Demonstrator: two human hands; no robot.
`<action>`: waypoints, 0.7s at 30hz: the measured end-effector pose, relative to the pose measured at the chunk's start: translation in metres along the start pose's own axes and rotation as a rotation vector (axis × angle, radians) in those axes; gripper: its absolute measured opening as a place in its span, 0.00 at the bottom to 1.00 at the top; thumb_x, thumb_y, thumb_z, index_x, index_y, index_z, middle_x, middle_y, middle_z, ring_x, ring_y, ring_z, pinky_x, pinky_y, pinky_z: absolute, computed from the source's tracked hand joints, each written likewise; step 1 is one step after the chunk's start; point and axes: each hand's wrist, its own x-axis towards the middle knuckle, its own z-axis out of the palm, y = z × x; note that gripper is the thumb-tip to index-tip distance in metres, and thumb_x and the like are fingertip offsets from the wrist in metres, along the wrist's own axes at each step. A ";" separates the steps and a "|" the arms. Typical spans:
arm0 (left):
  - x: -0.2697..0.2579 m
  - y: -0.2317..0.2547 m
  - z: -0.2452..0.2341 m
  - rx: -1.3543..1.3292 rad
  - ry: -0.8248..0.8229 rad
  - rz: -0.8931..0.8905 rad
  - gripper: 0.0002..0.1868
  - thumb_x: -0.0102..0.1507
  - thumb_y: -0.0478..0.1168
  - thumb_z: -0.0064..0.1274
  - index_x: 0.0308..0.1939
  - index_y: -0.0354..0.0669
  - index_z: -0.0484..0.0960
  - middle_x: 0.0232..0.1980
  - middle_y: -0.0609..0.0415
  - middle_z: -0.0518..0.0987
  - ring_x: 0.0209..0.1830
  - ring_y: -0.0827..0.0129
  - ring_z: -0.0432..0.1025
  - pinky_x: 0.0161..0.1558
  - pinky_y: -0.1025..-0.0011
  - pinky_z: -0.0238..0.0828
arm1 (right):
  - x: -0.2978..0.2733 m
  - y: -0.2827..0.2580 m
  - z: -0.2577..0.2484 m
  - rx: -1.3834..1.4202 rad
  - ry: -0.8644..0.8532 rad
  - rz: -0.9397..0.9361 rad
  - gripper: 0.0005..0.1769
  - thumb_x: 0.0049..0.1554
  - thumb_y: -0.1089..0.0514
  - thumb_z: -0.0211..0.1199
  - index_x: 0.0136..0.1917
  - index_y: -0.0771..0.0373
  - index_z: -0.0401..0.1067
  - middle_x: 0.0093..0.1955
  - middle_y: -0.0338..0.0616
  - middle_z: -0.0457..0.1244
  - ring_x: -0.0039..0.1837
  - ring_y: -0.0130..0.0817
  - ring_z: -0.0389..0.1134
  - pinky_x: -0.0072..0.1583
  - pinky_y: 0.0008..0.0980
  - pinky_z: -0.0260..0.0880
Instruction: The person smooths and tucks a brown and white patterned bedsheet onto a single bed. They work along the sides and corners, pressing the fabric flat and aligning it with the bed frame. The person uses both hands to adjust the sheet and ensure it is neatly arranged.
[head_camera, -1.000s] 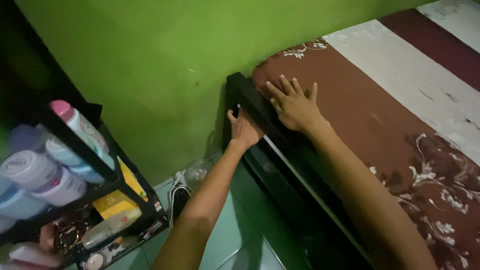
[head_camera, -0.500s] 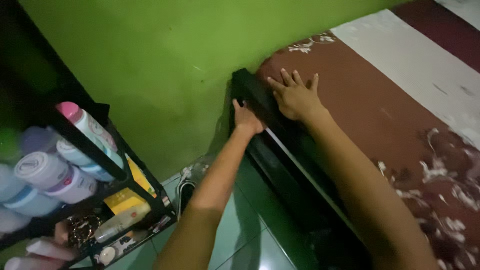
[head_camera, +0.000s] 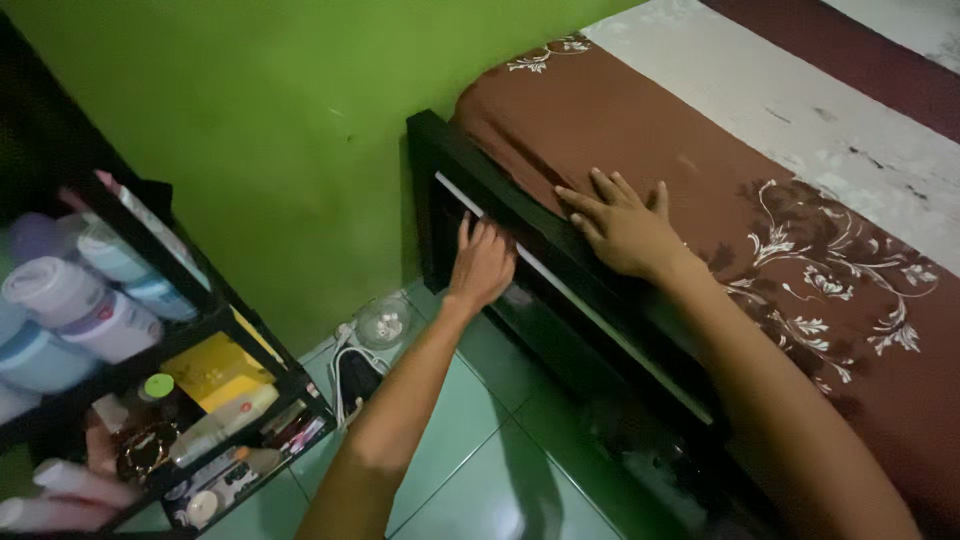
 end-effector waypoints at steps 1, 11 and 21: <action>-0.002 0.002 -0.003 -0.041 0.037 0.056 0.15 0.68 0.40 0.46 0.53 0.32 0.79 0.59 0.38 0.75 0.68 0.46 0.65 0.77 0.40 0.46 | -0.005 0.001 0.000 -0.005 -0.008 0.003 0.28 0.66 0.39 0.42 0.79 0.29 0.53 0.86 0.45 0.37 0.85 0.47 0.36 0.74 0.77 0.25; 0.007 0.020 -0.024 -0.095 -0.183 -0.038 0.16 0.67 0.47 0.43 0.49 0.46 0.84 0.59 0.46 0.80 0.68 0.46 0.64 0.73 0.37 0.40 | -0.035 -0.011 0.012 0.013 0.146 -0.006 0.36 0.62 0.26 0.43 0.78 0.39 0.60 0.85 0.46 0.44 0.84 0.49 0.40 0.76 0.74 0.24; 0.037 0.042 -0.031 0.348 -0.747 -0.159 0.22 0.72 0.51 0.41 0.63 0.47 0.82 0.65 0.46 0.80 0.72 0.50 0.65 0.77 0.30 0.33 | -0.093 -0.019 0.010 -0.269 0.206 -0.027 0.55 0.43 0.30 0.70 0.79 0.43 0.57 0.85 0.50 0.40 0.84 0.52 0.38 0.73 0.79 0.23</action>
